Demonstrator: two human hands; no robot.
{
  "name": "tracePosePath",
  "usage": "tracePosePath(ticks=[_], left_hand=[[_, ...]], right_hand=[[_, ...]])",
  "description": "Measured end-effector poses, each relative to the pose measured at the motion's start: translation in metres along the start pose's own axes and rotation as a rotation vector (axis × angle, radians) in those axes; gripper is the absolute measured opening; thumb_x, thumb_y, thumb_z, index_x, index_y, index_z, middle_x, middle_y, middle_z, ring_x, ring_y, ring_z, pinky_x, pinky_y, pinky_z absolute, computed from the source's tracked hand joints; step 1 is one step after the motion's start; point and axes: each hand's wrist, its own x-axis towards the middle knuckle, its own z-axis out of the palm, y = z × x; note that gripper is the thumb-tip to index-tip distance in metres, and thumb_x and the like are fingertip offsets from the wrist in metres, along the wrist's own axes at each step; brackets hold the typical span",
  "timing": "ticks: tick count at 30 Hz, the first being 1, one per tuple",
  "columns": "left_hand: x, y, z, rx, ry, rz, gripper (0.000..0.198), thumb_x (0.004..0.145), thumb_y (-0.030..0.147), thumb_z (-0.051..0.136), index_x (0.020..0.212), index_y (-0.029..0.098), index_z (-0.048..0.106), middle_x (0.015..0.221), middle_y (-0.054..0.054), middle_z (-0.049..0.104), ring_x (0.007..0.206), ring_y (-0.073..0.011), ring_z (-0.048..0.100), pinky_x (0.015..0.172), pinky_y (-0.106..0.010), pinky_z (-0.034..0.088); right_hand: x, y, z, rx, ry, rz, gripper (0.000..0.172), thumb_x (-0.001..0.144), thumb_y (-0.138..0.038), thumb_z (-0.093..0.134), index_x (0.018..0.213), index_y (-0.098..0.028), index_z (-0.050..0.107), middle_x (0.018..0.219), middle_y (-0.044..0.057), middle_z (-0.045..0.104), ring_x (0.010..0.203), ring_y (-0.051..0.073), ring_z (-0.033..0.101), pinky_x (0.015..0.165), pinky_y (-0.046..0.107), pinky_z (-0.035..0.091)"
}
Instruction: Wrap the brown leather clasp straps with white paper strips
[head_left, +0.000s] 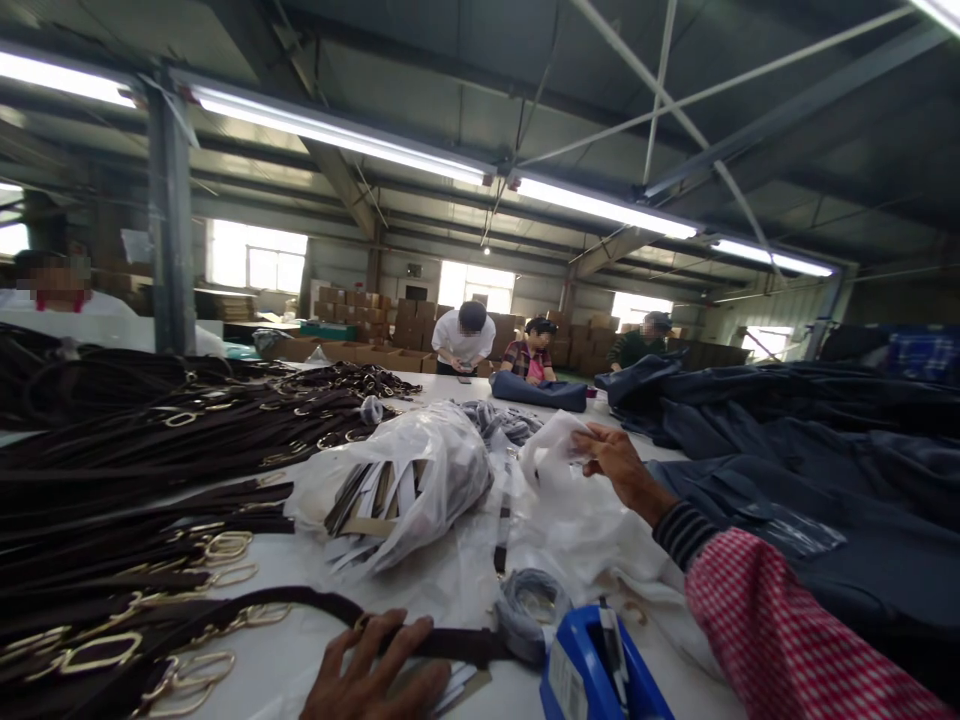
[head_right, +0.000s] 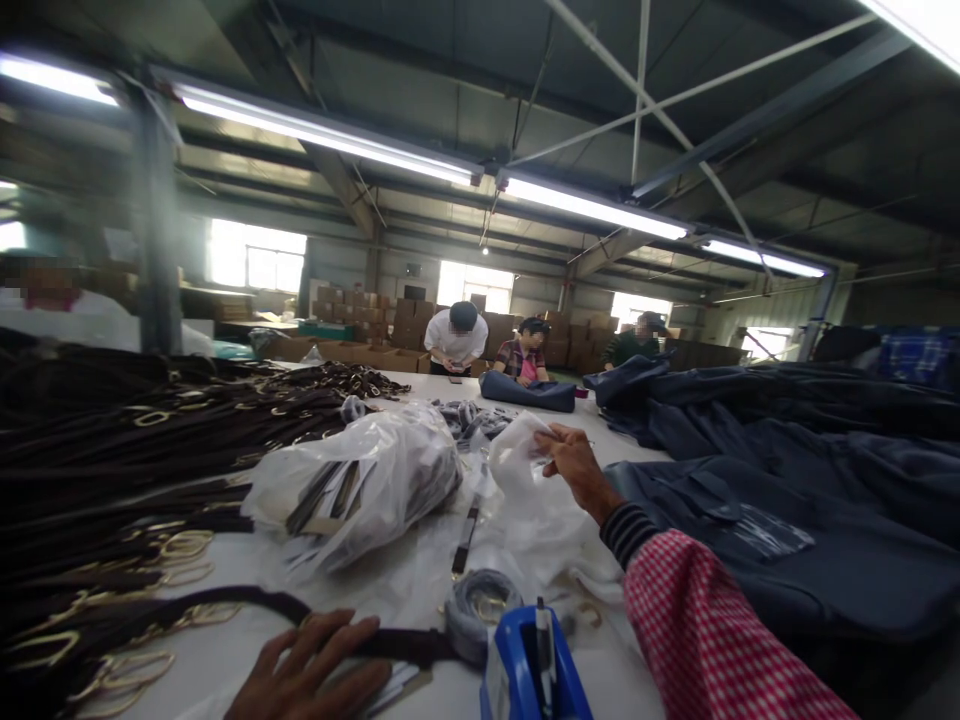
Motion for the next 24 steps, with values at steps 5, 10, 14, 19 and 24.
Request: tracePosePath(ticks=[5, 10, 14, 19, 24], left_hand=[[0.012, 0.009, -0.021, -0.105, 0.003, -0.011, 0.051, 0.074, 0.020, 0.073, 0.118, 0.044, 0.068, 0.131, 0.008, 0.072, 0.115, -0.0270, 0.057, 0.094, -0.040, 0.037], [0.010, 0.009, -0.031, -0.240, -0.081, -0.117, 0.046, 0.083, 0.023, 0.072, 0.124, 0.043, 0.067, 0.137, 0.003, 0.068, 0.120, -0.0308, 0.059, 0.096, -0.046, 0.043], [0.020, 0.008, -0.040, -0.377, -0.136, -0.186, 0.050, 0.088, 0.024, 0.072, 0.135, 0.038, 0.061, 0.134, -0.002, 0.072, 0.118, -0.0323, 0.065, 0.092, -0.046, 0.051], [0.082, 0.025, -0.066, -0.920, -0.114, -0.328, 0.080, 0.080, 0.019, 0.077, 0.153, 0.031, 0.045, 0.152, -0.008, 0.058, 0.136, -0.0325, 0.055, 0.110, -0.045, 0.046], [0.113, 0.041, -0.059, -1.506, -0.116, -0.822, 0.034, 0.082, 0.040, 0.071, 0.108, 0.018, 0.069, 0.095, -0.004, 0.070, 0.083, -0.0232, 0.064, 0.071, -0.033, 0.054]], right_hand=[[-0.045, -0.046, -0.003, 0.052, -0.160, -0.012, 0.045, 0.077, -0.053, 0.074, 0.096, -0.013, 0.075, 0.092, 0.009, 0.071, 0.072, 0.016, 0.063, 0.046, 0.020, 0.046], [-0.094, -0.080, 0.015, -0.076, -0.504, -0.133, 0.038, 0.090, -0.051, 0.066, 0.091, -0.014, 0.076, 0.092, 0.005, 0.065, 0.067, 0.012, 0.057, 0.052, 0.022, 0.047], [-0.142, -0.088, 0.036, -0.115, -0.653, -0.271, 0.026, 0.098, -0.036, 0.063, 0.087, -0.016, 0.075, 0.095, 0.003, 0.066, 0.083, 0.014, 0.059, 0.075, 0.025, 0.048], [-0.168, -0.092, 0.056, -0.002, -0.735, -0.378, 0.022, 0.098, -0.032, 0.065, 0.084, -0.016, 0.073, 0.100, 0.003, 0.069, 0.095, 0.016, 0.063, 0.090, 0.028, 0.048], [-0.131, -0.076, 0.046, 0.057, -0.616, -0.161, 0.033, 0.093, -0.040, 0.066, 0.117, -0.017, 0.071, 0.113, 0.007, 0.073, 0.084, 0.017, 0.067, 0.072, 0.027, 0.055]])
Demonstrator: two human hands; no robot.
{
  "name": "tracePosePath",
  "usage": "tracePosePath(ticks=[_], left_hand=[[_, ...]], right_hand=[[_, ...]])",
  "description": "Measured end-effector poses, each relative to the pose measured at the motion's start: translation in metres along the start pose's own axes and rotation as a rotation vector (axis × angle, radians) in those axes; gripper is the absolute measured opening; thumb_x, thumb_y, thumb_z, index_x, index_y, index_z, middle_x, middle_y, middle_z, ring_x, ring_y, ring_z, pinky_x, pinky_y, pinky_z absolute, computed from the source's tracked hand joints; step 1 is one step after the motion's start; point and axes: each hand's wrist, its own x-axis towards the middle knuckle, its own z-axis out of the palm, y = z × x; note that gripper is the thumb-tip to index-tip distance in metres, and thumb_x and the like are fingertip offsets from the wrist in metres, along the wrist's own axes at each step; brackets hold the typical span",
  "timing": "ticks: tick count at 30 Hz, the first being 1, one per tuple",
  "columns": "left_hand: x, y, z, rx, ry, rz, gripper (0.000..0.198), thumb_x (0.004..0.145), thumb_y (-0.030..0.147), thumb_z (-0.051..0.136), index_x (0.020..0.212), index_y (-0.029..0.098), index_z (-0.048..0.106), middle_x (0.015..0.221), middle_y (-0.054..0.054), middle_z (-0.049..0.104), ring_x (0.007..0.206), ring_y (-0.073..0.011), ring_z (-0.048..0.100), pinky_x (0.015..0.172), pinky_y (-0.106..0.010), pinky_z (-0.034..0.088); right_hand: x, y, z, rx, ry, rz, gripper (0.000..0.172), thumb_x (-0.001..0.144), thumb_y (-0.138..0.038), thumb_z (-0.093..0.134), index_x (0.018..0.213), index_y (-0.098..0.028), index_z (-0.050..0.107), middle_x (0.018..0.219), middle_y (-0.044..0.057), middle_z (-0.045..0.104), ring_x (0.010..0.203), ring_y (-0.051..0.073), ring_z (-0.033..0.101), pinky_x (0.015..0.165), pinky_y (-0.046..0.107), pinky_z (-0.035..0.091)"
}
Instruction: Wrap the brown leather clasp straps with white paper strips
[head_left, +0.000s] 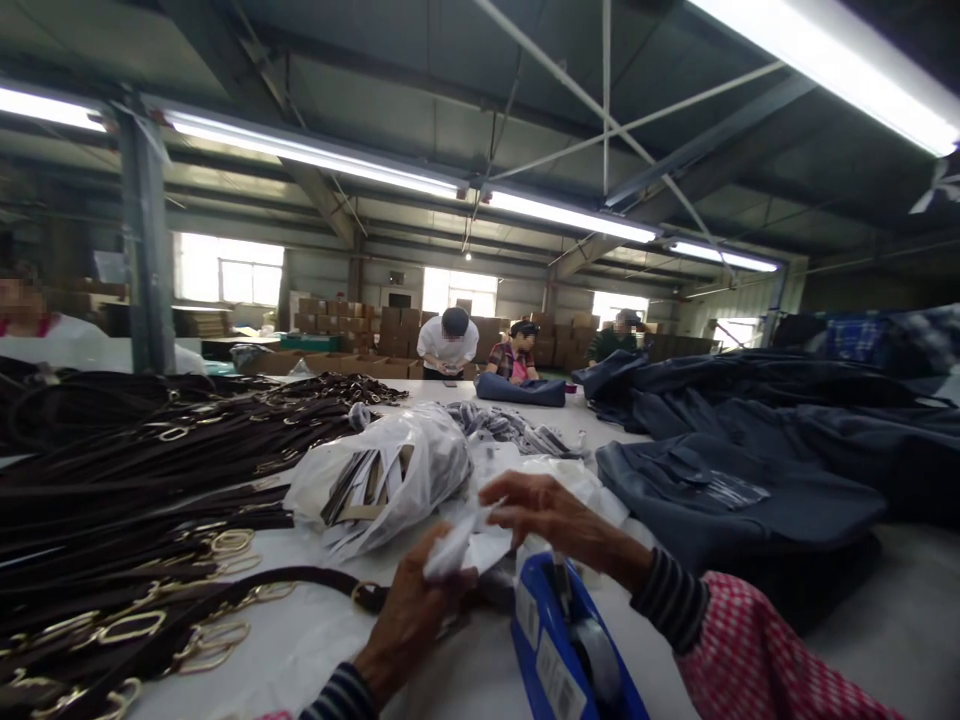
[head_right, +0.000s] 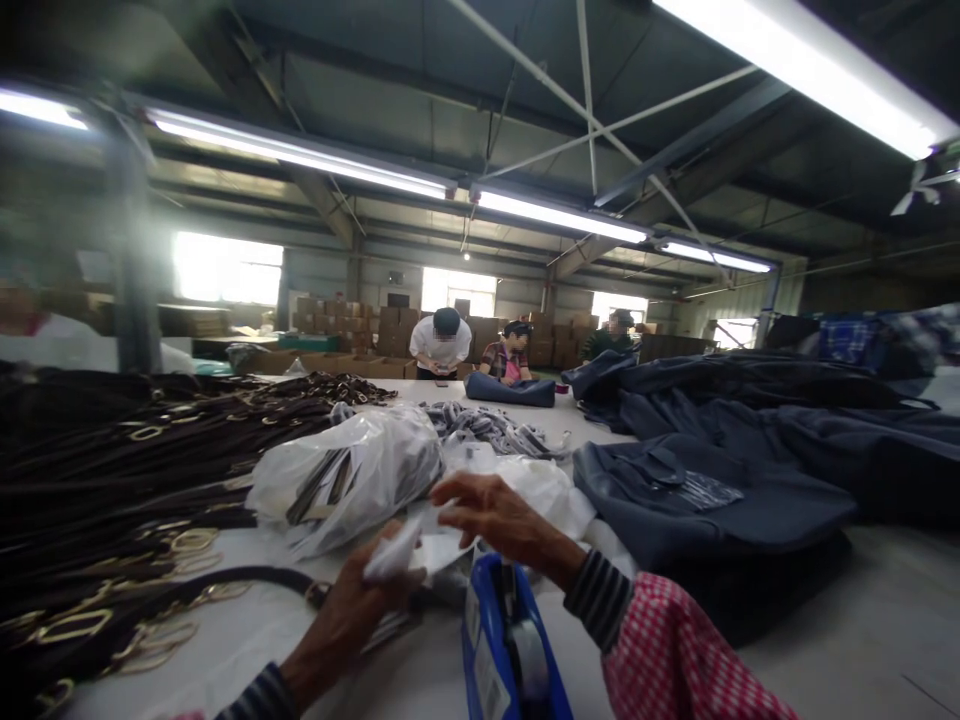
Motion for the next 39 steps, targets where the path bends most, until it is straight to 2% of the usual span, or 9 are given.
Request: tracePosePath(ticks=[4, 7, 11, 17, 22, 27, 30, 34, 39], left_hand=[[0.002, -0.024, -0.015, -0.229, 0.294, -0.236, 0.050, 0.068, 0.040, 0.080, 0.112, 0.017, 0.068, 0.107, -0.006, 0.070, 0.096, -0.0252, 0.065, 0.084, -0.034, 0.052], [0.004, -0.026, -0.030, -0.262, 0.332, -0.198, 0.038, 0.066, 0.034, 0.077, 0.100, 0.021, 0.068, 0.106, -0.003, 0.070, 0.095, -0.0233, 0.063, 0.085, -0.033, 0.048], [0.007, -0.012, -0.038, -0.190, 0.336, -0.095, 0.036, 0.062, 0.027, 0.073, 0.098, 0.019, 0.071, 0.093, 0.001, 0.065, 0.086, -0.0206, 0.057, 0.078, -0.030, 0.042], [0.004, -0.006, -0.030, -0.106, 0.309, -0.015, 0.032, 0.065, 0.025, 0.068, 0.095, 0.018, 0.074, 0.082, 0.002, 0.061, 0.077, -0.0177, 0.050, 0.073, -0.029, 0.038], [0.008, -0.004, -0.035, -0.114, 0.254, 0.032, 0.028, 0.065, 0.023, 0.067, 0.092, 0.017, 0.072, 0.077, 0.003, 0.058, 0.076, -0.0171, 0.049, 0.071, -0.027, 0.036], [0.011, 0.008, -0.047, -0.058, 0.230, 0.034, 0.013, 0.062, 0.018, 0.063, 0.075, 0.018, 0.062, 0.075, 0.003, 0.055, 0.073, -0.0158, 0.048, 0.068, -0.027, 0.035], [0.010, 0.015, -0.049, -0.021, 0.194, 0.042, 0.014, 0.062, 0.018, 0.061, 0.076, 0.018, 0.063, 0.074, 0.003, 0.055, 0.072, -0.0158, 0.047, 0.066, -0.027, 0.033], [0.008, 0.019, -0.047, 0.030, 0.125, 0.045, 0.022, 0.061, 0.017, 0.059, 0.081, 0.017, 0.067, 0.072, 0.004, 0.054, 0.069, -0.0148, 0.045, 0.064, -0.026, 0.032], [-0.008, 0.014, -0.052, 0.147, -0.004, -0.040, 0.011, 0.062, 0.019, 0.060, 0.073, 0.020, 0.058, 0.071, 0.004, 0.053, 0.068, -0.0166, 0.046, 0.062, -0.027, 0.033]], right_hand=[[0.016, 0.041, -0.026, -0.501, 0.088, 0.060, 0.035, 0.099, -0.035, 0.057, 0.129, -0.023, 0.068, 0.132, 0.008, 0.069, 0.111, 0.021, 0.067, 0.092, 0.032, 0.055], [0.020, 0.074, -0.040, -0.692, 0.071, 0.155, 0.021, 0.097, -0.029, 0.059, 0.107, -0.023, 0.076, 0.118, 0.008, 0.075, 0.110, 0.023, 0.067, 0.101, 0.035, 0.050], [0.018, 0.096, -0.062, -0.908, 0.212, 0.384, 0.023, 0.097, -0.023, 0.054, 0.086, -0.014, 0.072, 0.095, 0.014, 0.075, 0.097, 0.025, 0.069, 0.092, 0.038, 0.050], [0.040, 0.062, -0.048, -1.024, 0.303, 0.286, 0.024, 0.095, -0.018, 0.048, 0.094, -0.017, 0.072, 0.105, 0.013, 0.076, 0.100, 0.022, 0.068, 0.087, 0.029, 0.044], [0.055, 0.039, -0.035, -1.060, 0.271, 0.259, 0.012, 0.081, -0.020, 0.064, 0.070, -0.017, 0.068, 0.084, 0.012, 0.075, 0.083, 0.026, 0.069, 0.075, 0.032, 0.042], [0.053, 0.034, -0.043, -1.076, 0.452, 0.201, 0.030, 0.100, -0.020, 0.039, 0.109, -0.014, 0.067, 0.113, 0.019, 0.071, 0.109, 0.029, 0.063, 0.094, 0.039, 0.042], [0.057, 0.036, -0.039, -1.025, 0.273, 0.090, 0.029, 0.102, -0.020, 0.040, 0.116, -0.018, 0.066, 0.124, 0.012, 0.068, 0.119, 0.023, 0.059, 0.102, 0.032, 0.040], [0.064, 0.054, -0.024, -0.963, -0.088, 0.098, 0.029, 0.087, -0.016, 0.062, 0.113, -0.024, 0.072, 0.115, 0.004, 0.070, 0.101, 0.020, 0.064, 0.086, 0.027, 0.046], [0.070, 0.078, -0.008, -0.982, -0.230, 0.210, 0.050, 0.072, -0.012, 0.068, 0.121, -0.023, 0.069, 0.123, 0.010, 0.063, 0.106, 0.027, 0.061, 0.082, 0.033, 0.047]])
